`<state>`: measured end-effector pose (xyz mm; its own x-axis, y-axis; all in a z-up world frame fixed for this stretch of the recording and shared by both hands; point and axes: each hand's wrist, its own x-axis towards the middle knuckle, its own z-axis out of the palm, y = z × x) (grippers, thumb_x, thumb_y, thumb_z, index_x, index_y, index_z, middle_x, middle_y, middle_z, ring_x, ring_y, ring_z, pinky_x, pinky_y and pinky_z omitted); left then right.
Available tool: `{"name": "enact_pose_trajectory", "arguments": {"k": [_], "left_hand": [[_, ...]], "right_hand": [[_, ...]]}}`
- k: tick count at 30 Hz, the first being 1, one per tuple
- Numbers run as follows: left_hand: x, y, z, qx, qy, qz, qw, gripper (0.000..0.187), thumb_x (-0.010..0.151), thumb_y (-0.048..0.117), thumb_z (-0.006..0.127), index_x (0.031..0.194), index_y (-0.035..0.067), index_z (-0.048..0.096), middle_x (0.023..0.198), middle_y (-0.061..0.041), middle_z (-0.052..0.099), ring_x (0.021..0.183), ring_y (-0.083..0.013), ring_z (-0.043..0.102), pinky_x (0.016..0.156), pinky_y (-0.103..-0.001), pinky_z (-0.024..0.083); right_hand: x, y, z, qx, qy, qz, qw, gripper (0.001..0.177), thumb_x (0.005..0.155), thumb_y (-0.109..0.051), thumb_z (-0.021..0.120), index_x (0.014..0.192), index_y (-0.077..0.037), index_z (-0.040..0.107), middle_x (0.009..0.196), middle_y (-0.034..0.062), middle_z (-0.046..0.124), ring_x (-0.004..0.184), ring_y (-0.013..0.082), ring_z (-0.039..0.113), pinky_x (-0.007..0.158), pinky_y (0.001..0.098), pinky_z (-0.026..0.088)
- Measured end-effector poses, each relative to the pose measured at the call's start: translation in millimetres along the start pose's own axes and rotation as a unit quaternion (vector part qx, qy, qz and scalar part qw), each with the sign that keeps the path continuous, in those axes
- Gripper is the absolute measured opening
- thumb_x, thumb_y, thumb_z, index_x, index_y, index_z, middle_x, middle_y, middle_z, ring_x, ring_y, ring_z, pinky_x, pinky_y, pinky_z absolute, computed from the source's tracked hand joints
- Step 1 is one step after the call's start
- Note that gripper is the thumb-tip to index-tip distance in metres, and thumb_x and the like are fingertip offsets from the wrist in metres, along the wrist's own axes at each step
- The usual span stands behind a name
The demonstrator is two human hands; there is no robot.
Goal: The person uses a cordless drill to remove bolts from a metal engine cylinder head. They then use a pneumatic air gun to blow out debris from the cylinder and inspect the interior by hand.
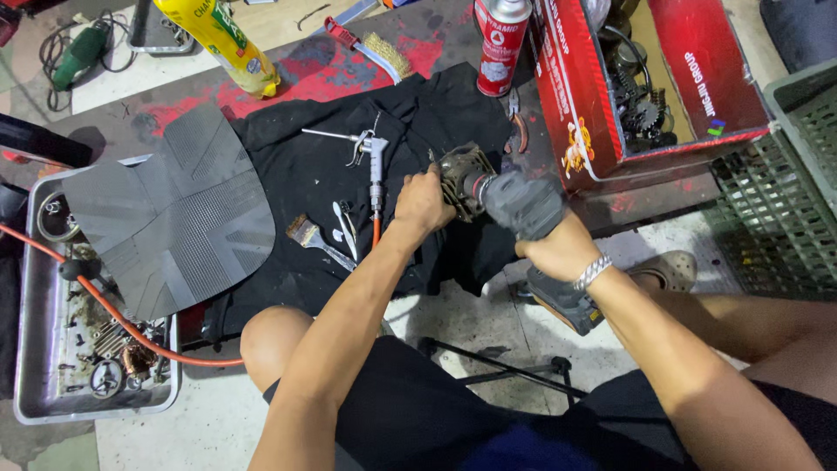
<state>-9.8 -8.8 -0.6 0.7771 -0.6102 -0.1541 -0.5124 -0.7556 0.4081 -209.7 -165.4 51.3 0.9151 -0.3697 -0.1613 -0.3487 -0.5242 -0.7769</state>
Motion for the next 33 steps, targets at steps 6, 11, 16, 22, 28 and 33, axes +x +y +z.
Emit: {"name": "enact_pose_trajectory", "arguments": {"k": [6, 11, 16, 22, 28, 33], "left_hand": [[4, 1, 2, 0.005, 0.006, 0.010, 1.000, 0.071, 0.067, 0.025, 0.083, 0.127, -0.003, 0.058, 0.110, -0.027, 0.071, 0.114, -0.0484, 0.062, 0.105, -0.049, 0.050], [1, 2, 2, -0.010, -0.009, -0.014, 1.000, 0.070, 0.064, 0.029, 0.087, 0.119, -0.004, 0.060, 0.112, -0.027, 0.069, 0.114, -0.0490, 0.060, 0.097, -0.050, 0.052], [9, 3, 2, 0.002, -0.005, -0.015, 1.000, 0.063, 0.065, 0.027, 0.086, 0.114, -0.004, 0.063, 0.113, -0.027, 0.070, 0.111, -0.0475, 0.064, 0.101, -0.048, 0.052], [14, 6, 4, 0.012, -0.017, -0.032, 0.999, 0.059, 0.068, 0.027, 0.084, 0.114, -0.004, 0.065, 0.116, -0.026, 0.069, 0.115, -0.0479, 0.062, 0.101, -0.048, 0.052], [13, 15, 2, 0.015, -0.014, -0.033, 0.999, 0.061, 0.070, 0.029, 0.083, 0.116, -0.005, 0.064, 0.120, -0.026, 0.067, 0.115, -0.0477, 0.063, 0.099, -0.048, 0.053], [15, 21, -2, -0.008, -0.013, -0.048, 0.999, 0.060, 0.071, 0.035, 0.084, 0.112, -0.005, 0.066, 0.118, -0.028, 0.067, 0.111, -0.0471, 0.065, 0.096, -0.049, 0.054]], "right_hand": [[-12, -16, 14, 0.001, 0.085, -0.063, 0.994, 0.027, 0.074, -0.013, 0.070, 0.099, -0.005, 0.072, 0.096, 0.0201, 0.075, 0.093, 0.0391, 0.071, 0.078, 0.0440, 0.056], [-29, -25, 11, -0.021, 0.079, -0.013, 0.997, 0.022, 0.077, -0.018, 0.071, 0.095, -0.006, 0.073, 0.089, 0.0216, 0.074, 0.092, 0.0388, 0.073, 0.076, 0.0434, 0.058], [-59, -29, 31, 0.005, 0.132, -0.044, 0.990, 0.028, 0.079, -0.029, 0.074, 0.099, -0.010, 0.074, 0.088, 0.0201, 0.075, 0.089, 0.0390, 0.074, 0.074, 0.0450, 0.058], [-65, -10, 78, -0.049, 0.182, 0.003, 0.982, 0.045, 0.075, -0.039, 0.081, 0.102, -0.006, 0.068, 0.084, 0.0224, 0.073, 0.082, 0.0445, 0.071, 0.073, 0.0518, 0.056], [-59, 9, 111, -0.012, 0.273, -0.068, 0.960, 0.054, 0.071, -0.031, 0.082, 0.110, 0.000, 0.063, 0.090, 0.0249, 0.071, 0.082, 0.0464, 0.069, 0.070, 0.0518, 0.056], [-49, 11, 120, -0.004, 0.274, -0.080, 0.958, 0.046, 0.072, -0.028, 0.084, 0.105, -0.004, 0.063, 0.090, 0.0214, 0.073, 0.084, 0.0445, 0.069, 0.071, 0.0503, 0.055]]}}
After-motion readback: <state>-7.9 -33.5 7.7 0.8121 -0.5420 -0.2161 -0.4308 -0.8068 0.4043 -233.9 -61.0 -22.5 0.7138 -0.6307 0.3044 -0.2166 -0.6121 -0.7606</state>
